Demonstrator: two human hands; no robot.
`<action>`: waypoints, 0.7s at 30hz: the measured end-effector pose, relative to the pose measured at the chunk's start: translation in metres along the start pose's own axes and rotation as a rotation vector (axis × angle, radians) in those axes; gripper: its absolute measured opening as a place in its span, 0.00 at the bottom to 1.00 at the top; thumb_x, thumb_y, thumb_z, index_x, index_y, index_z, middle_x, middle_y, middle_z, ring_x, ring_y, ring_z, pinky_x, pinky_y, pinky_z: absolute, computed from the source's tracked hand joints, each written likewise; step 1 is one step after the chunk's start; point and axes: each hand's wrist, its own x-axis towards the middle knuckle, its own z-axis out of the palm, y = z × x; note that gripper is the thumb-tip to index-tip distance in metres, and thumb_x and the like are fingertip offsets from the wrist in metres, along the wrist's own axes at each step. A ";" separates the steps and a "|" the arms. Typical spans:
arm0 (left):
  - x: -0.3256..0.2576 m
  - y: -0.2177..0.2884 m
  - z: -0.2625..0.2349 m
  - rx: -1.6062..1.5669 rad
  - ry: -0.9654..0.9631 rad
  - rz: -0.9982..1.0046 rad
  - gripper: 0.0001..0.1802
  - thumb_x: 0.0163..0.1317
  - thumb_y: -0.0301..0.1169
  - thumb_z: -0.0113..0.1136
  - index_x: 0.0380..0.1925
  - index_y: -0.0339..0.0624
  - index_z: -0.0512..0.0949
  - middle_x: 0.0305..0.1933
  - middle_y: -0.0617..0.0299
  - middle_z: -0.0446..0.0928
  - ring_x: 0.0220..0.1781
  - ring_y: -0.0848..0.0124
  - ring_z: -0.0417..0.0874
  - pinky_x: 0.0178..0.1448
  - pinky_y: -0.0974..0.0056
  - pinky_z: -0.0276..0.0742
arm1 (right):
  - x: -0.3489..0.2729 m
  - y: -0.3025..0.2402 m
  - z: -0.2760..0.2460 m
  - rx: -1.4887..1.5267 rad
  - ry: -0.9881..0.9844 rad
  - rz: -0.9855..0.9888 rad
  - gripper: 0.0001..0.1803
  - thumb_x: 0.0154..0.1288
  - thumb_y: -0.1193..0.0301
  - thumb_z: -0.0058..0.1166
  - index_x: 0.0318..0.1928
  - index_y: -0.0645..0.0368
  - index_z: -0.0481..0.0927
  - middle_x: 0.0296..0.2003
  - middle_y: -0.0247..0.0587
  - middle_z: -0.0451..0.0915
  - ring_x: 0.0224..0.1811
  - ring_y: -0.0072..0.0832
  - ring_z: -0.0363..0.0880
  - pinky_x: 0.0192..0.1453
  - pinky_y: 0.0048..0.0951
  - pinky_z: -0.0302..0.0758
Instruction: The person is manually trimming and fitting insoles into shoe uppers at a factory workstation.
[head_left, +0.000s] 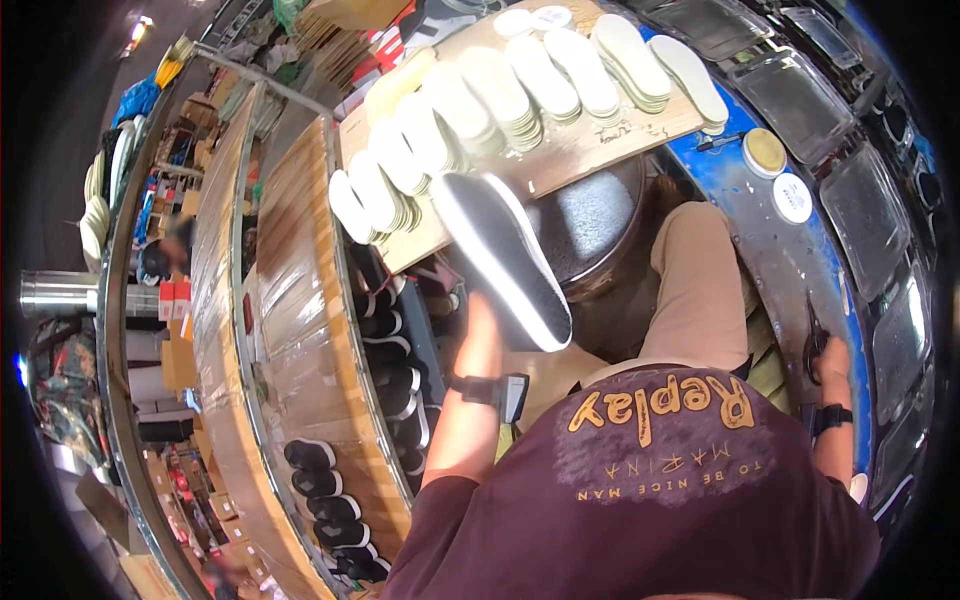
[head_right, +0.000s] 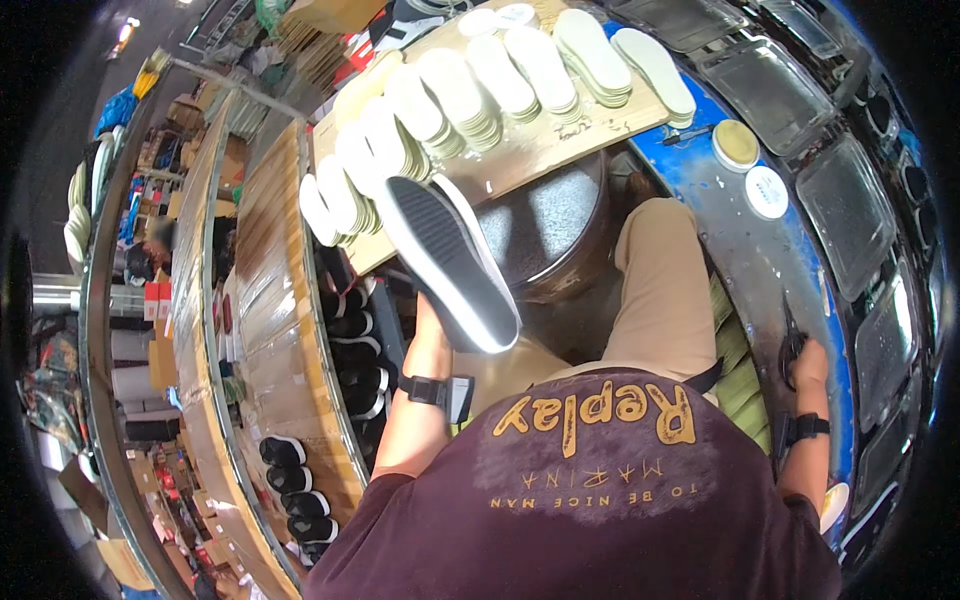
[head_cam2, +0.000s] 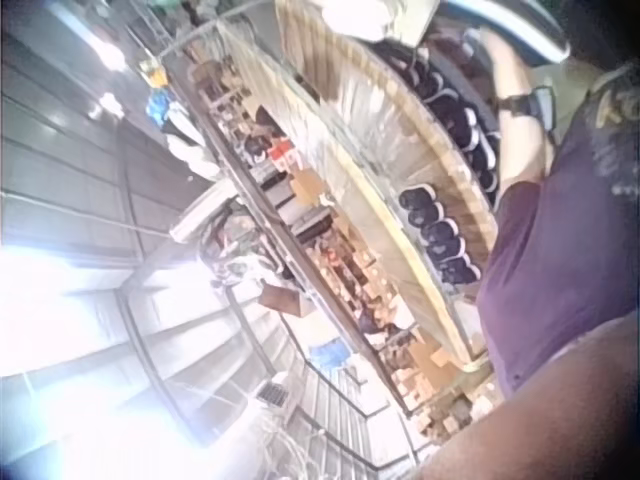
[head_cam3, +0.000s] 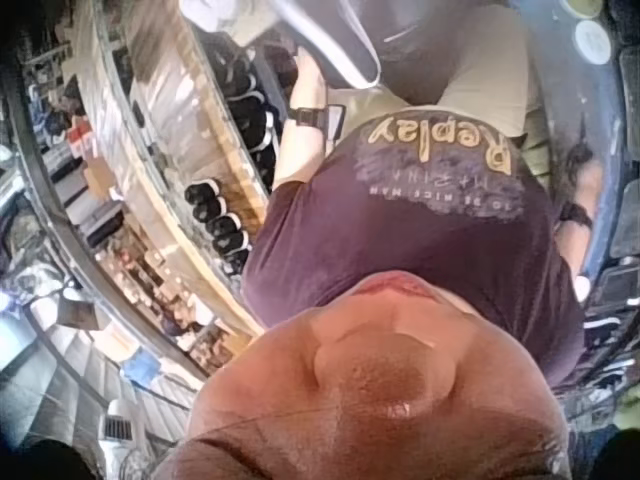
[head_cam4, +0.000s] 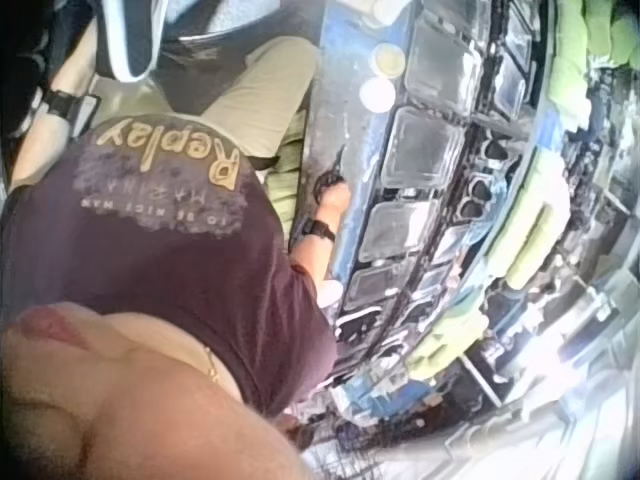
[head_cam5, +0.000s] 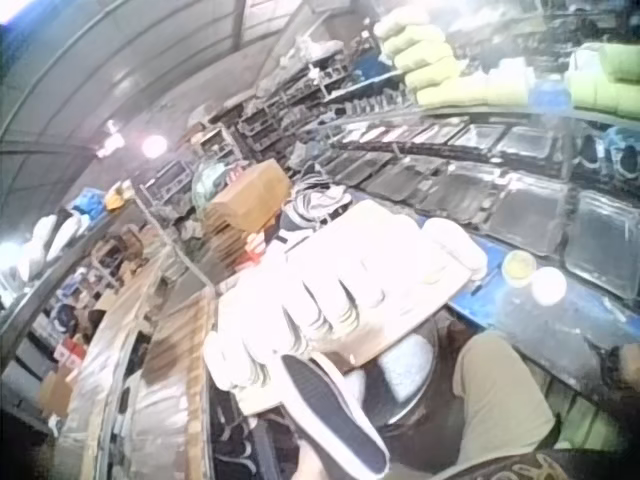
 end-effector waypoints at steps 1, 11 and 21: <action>0.009 0.002 0.011 0.522 -0.047 0.150 0.11 0.66 0.33 0.54 0.34 0.35 0.78 0.27 0.61 0.78 0.26 0.72 0.75 0.30 0.66 0.72 | -0.001 0.011 -0.001 -0.037 -0.097 0.056 0.22 0.45 0.73 0.68 0.44 0.61 0.80 0.44 0.57 0.81 0.49 0.50 0.79 0.54 0.44 0.76; 0.022 0.058 0.110 1.650 -0.465 0.451 0.17 0.60 0.42 0.57 0.30 0.37 0.82 0.37 0.44 0.80 0.40 0.47 0.81 0.46 0.48 0.76 | 0.058 -0.146 -0.102 0.289 0.252 -0.478 0.11 0.52 0.65 0.61 0.32 0.60 0.82 0.31 0.54 0.81 0.35 0.50 0.80 0.39 0.45 0.76; 0.102 0.122 0.289 1.326 -0.601 1.129 0.06 0.54 0.29 0.61 0.27 0.37 0.81 0.30 0.48 0.78 0.35 0.51 0.80 0.41 0.55 0.76 | 0.247 -0.330 -0.155 0.487 0.768 -0.964 0.18 0.38 0.75 0.68 0.36 0.60 0.82 0.40 0.46 0.78 0.49 0.42 0.75 0.52 0.38 0.75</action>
